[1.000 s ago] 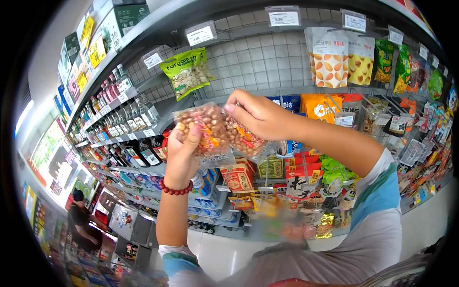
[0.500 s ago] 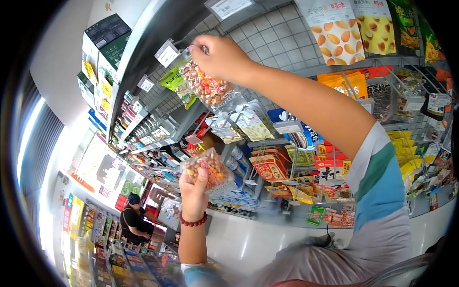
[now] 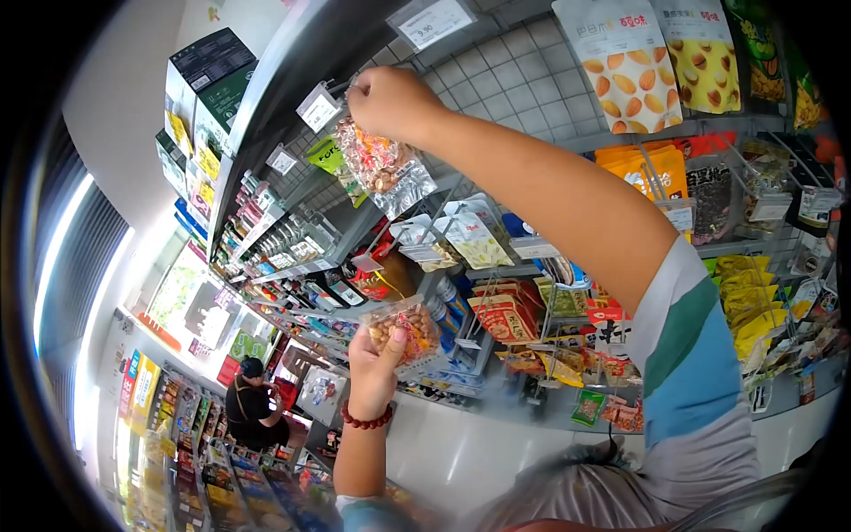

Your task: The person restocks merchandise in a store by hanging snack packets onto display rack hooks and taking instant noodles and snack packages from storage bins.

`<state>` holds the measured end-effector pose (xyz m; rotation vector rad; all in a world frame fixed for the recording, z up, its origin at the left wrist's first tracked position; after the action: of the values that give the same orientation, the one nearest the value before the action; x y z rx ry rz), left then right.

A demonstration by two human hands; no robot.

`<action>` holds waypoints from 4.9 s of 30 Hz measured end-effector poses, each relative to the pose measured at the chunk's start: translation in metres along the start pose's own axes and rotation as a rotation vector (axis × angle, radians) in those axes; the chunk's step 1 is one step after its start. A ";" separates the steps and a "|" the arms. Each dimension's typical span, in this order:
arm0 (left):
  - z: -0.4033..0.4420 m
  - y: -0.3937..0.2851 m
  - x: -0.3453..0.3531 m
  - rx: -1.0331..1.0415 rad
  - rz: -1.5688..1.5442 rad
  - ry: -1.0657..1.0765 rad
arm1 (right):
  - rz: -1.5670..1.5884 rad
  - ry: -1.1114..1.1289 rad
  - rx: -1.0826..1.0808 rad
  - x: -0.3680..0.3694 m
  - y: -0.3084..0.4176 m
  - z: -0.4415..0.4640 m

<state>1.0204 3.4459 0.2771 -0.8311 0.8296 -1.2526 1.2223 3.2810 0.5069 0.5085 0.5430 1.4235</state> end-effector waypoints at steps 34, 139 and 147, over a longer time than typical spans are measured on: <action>0.210 -0.060 0.067 0.305 -0.448 -0.003 | 0.188 -0.123 0.049 -0.024 -0.029 -0.068; -0.449 0.319 -0.890 -0.528 -0.062 -1.381 | 0.490 1.742 0.873 1.066 -0.140 -0.789; -0.422 0.297 -1.069 -0.383 -0.064 -1.174 | 0.395 1.613 0.937 1.166 -0.092 -0.764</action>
<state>0.6516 4.5084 -0.1018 -1.6590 0.0597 -0.4598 0.8935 4.4401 -0.2000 0.0344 2.5716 1.6784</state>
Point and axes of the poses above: each hand's wrist, its own z-axis towards the middle knuckle, its own x-axis out of the palm, y = z × x, the point moved 10 cm from there along z, towards the middle knuckle, and after that the axes turned 5 degrees about x, right-handed, at the moved point
